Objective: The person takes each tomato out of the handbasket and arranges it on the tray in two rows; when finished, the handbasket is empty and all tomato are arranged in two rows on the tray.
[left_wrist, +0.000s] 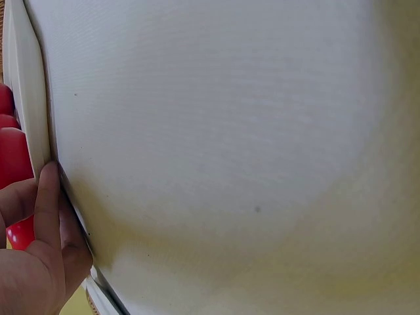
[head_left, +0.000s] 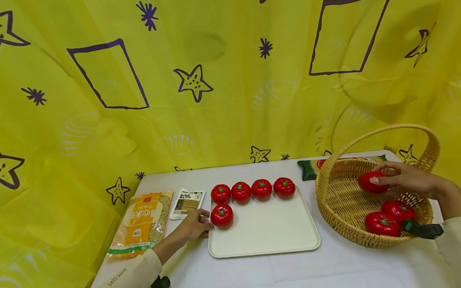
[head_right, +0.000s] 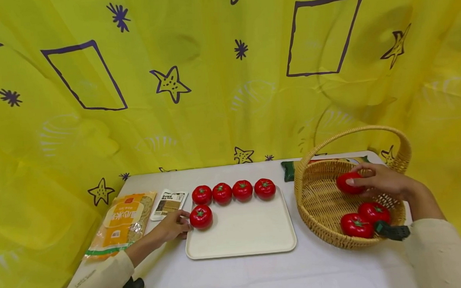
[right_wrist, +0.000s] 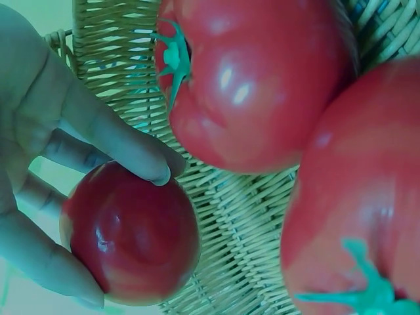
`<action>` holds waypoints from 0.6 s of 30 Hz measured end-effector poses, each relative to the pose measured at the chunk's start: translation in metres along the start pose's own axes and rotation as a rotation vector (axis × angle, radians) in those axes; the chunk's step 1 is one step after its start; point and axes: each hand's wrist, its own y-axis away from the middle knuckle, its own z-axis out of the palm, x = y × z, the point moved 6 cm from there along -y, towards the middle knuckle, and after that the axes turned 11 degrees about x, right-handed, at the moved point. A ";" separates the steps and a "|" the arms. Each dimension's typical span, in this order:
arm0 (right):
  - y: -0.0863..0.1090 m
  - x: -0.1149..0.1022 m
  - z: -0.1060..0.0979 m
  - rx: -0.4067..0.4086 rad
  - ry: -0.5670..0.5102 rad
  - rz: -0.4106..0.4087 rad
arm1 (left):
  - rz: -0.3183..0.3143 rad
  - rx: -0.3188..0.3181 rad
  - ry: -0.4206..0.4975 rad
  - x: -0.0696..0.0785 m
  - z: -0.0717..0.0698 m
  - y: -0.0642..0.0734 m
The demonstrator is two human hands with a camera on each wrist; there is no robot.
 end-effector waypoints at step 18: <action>0.010 -0.029 0.005 0.101 0.101 -0.097 | -0.005 0.007 -0.019 0.002 -0.001 0.001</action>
